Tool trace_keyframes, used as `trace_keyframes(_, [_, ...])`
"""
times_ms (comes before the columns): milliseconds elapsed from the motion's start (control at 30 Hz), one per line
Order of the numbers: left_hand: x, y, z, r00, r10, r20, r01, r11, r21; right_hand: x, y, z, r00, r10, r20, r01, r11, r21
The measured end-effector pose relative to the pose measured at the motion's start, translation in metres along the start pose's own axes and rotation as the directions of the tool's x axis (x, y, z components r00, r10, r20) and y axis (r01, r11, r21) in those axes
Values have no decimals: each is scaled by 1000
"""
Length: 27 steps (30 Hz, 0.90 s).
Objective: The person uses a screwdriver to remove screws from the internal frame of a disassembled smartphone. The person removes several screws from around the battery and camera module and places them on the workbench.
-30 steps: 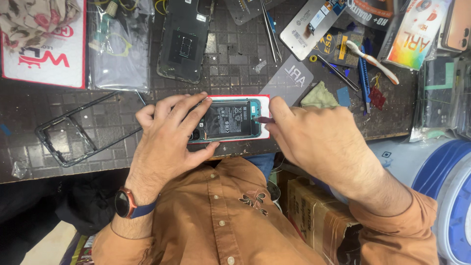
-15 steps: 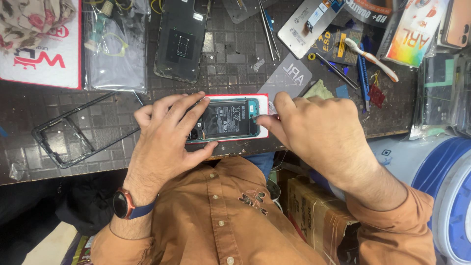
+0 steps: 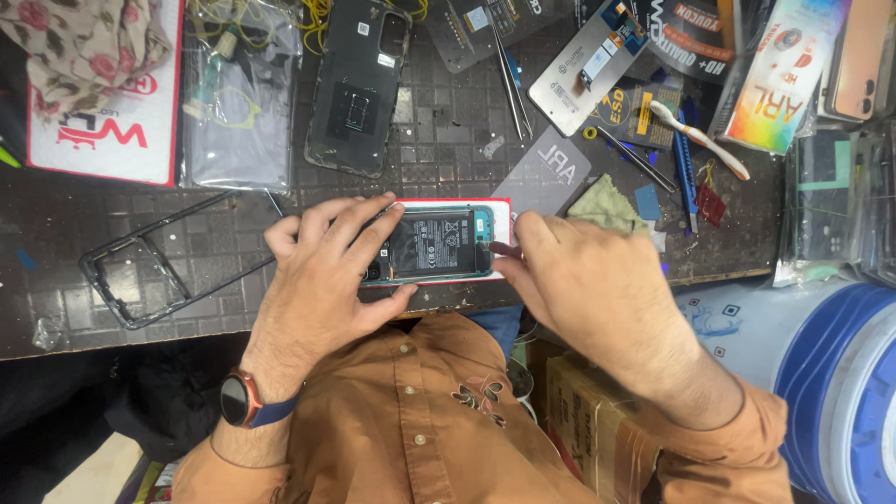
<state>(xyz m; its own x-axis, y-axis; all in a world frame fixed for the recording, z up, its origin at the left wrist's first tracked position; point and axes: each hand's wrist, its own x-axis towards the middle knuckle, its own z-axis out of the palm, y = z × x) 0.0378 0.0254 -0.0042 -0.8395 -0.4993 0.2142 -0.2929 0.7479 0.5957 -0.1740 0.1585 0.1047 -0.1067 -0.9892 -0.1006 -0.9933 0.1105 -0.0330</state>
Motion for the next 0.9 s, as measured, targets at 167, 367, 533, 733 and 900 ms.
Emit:
trace_keyframes(167, [3, 6, -9, 1000, 22, -7, -22, 999, 29, -6, -4, 26, 985, -27, -171, 89, 924, 371])
trace_keyframes(367, [17, 8, -22, 980, -81, -184, 94, 994, 63, -11, -8, 59, 923, -1, -385, 177, 889, 423])
trace_keyframes(533, [53, -18, -15, 913, -236, -334, 277, 958, 79, -16, -8, 73, 903, 99, -418, 138, 855, 501])
trace_keyframes(733, [81, -45, -3, 914, -107, -392, 244, 916, 318, -17, -4, 84, 888, 167, -428, 130, 802, 583])
trace_keyframes(900, [81, -53, 7, 911, -100, -400, 252, 904, 346, -19, -1, 87, 890, 175, -422, 98, 829, 550])
